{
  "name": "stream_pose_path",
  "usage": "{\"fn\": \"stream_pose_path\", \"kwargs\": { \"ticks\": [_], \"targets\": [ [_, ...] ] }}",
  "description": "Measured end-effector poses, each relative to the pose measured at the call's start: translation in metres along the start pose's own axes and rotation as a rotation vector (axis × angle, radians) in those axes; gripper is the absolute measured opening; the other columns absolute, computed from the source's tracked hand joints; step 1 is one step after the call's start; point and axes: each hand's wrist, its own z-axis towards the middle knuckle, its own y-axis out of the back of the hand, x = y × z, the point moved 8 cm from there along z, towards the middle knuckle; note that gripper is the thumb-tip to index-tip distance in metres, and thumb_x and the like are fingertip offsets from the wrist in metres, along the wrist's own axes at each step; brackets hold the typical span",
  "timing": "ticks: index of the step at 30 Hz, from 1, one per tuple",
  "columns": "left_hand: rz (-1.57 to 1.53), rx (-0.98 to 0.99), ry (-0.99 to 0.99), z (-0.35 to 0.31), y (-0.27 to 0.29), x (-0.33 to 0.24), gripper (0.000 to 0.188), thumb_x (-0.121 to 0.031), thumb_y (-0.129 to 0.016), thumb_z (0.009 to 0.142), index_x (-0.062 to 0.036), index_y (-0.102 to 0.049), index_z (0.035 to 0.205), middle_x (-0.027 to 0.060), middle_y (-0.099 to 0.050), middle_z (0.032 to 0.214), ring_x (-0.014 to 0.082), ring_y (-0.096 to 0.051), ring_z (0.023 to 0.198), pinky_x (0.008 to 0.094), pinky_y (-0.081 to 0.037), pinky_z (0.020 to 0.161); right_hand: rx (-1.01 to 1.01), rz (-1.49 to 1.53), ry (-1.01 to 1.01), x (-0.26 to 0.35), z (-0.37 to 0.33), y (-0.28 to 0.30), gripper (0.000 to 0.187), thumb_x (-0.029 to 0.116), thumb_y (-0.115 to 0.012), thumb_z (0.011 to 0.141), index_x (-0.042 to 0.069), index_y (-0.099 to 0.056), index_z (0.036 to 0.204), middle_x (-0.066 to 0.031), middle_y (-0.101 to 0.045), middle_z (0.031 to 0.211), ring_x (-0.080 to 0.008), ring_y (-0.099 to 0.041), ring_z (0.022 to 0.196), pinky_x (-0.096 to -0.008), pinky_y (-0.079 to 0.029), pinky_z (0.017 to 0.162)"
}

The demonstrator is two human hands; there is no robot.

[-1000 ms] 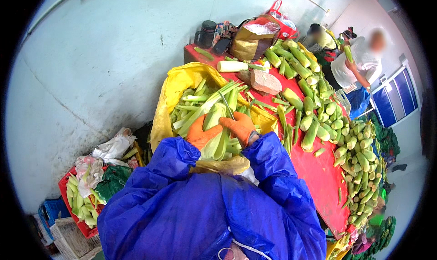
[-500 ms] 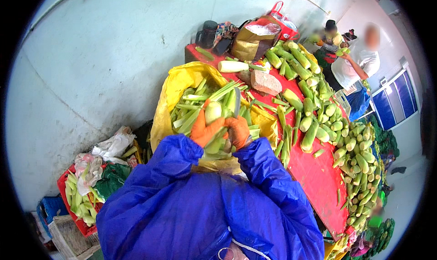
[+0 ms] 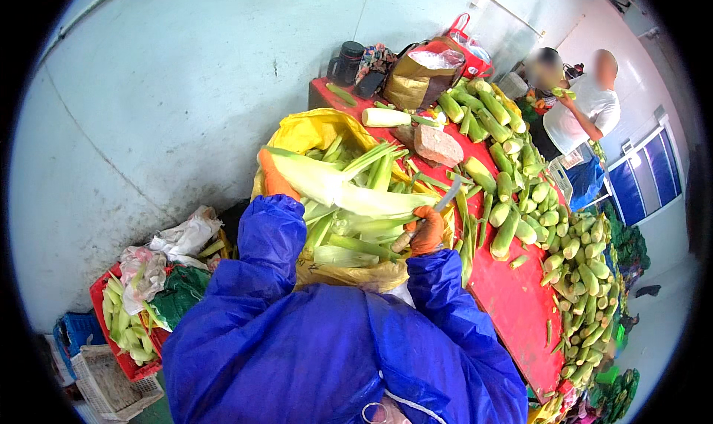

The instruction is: The person peels green vegetables at a red table, removes husks, and places the peeled pieces into a white crate. They also move crates and walk around the room to retrieve more vegetables.

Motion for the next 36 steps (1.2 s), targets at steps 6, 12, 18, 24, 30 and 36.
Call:
{"fn": "stream_pose_path", "kwargs": {
  "ticks": [6,12,18,24,30,36],
  "targets": [
    [0.374,0.407,0.107,-0.058,-0.072,0.005,0.069,-0.061,-0.047,0.088,-0.0042,-0.049,0.127,0.0157,-0.062,0.11,0.0246,-0.061,0.09,0.0385,-0.052,0.08,0.125,-0.734,0.102,0.04,0.01,-0.052,0.053,0.042,-0.07,0.077,-0.001,-0.061,0.107,-0.0093,-0.063,0.08,-0.0186,-0.059,0.056,-0.0301,-0.046,0.047],
    [0.573,0.672,0.115,-0.093,-0.089,0.033,0.058,-0.047,-0.062,0.087,-0.0044,-0.052,0.125,0.0065,-0.061,0.107,0.0161,-0.057,0.096,0.0291,-0.045,0.084,0.597,-1.189,0.168,0.016,-0.021,-0.155,0.063,0.043,-0.071,0.072,-0.001,-0.06,0.116,-0.0161,-0.066,0.096,-0.0257,-0.064,0.084,-0.035,-0.049,0.076],
    [0.693,0.805,0.213,-0.108,-0.095,0.039,0.06,-0.043,-0.063,0.087,-0.0038,-0.048,0.13,0.0049,-0.058,0.111,0.0144,-0.054,0.098,0.0292,-0.044,0.086,0.488,-0.867,-0.064,0.01,-0.02,-0.144,0.024,0.019,-0.068,0.072,-0.002,-0.065,0.085,-0.0057,-0.06,0.065,-0.0123,-0.053,0.047,-0.0271,-0.044,0.044],
    [0.728,0.881,0.206,-0.11,-0.098,0.046,0.062,-0.041,-0.062,0.089,-0.0039,-0.044,0.135,0.0054,-0.056,0.116,0.0149,-0.052,0.104,0.0278,-0.041,0.092,0.324,-0.58,-0.13,-0.018,0.005,-0.114,0.011,0.007,-0.06,0.07,-0.002,-0.062,0.076,-0.0071,-0.057,0.061,-0.0159,-0.051,0.043,-0.0287,-0.042,0.041],
    [0.734,0.637,-0.067,-0.091,-0.084,0.053,0.064,-0.035,-0.063,0.09,-0.0061,-0.037,0.141,0.0056,-0.051,0.127,0.015,-0.047,0.113,0.0282,-0.036,0.099,0.161,-0.41,-0.152,-0.019,0.006,-0.093,0.014,0.011,-0.06,0.067,0.0,-0.059,0.076,-0.0079,-0.055,0.061,-0.0186,-0.049,0.042,-0.0301,-0.042,0.043],
    [0.5,0.646,0.037,-0.112,-0.094,0.063,0.069,-0.031,-0.066,0.088,-0.0097,-0.031,0.144,0.004,-0.048,0.129,0.0148,-0.047,0.113,0.0298,-0.038,0.098,0.256,-0.241,-0.158,-0.014,-0.012,-0.109,0.014,0.008,-0.062,0.067,0.0,-0.061,0.078,-0.0078,-0.056,0.062,-0.0191,-0.051,0.044,-0.0295,-0.043,0.043]
  ]
}}
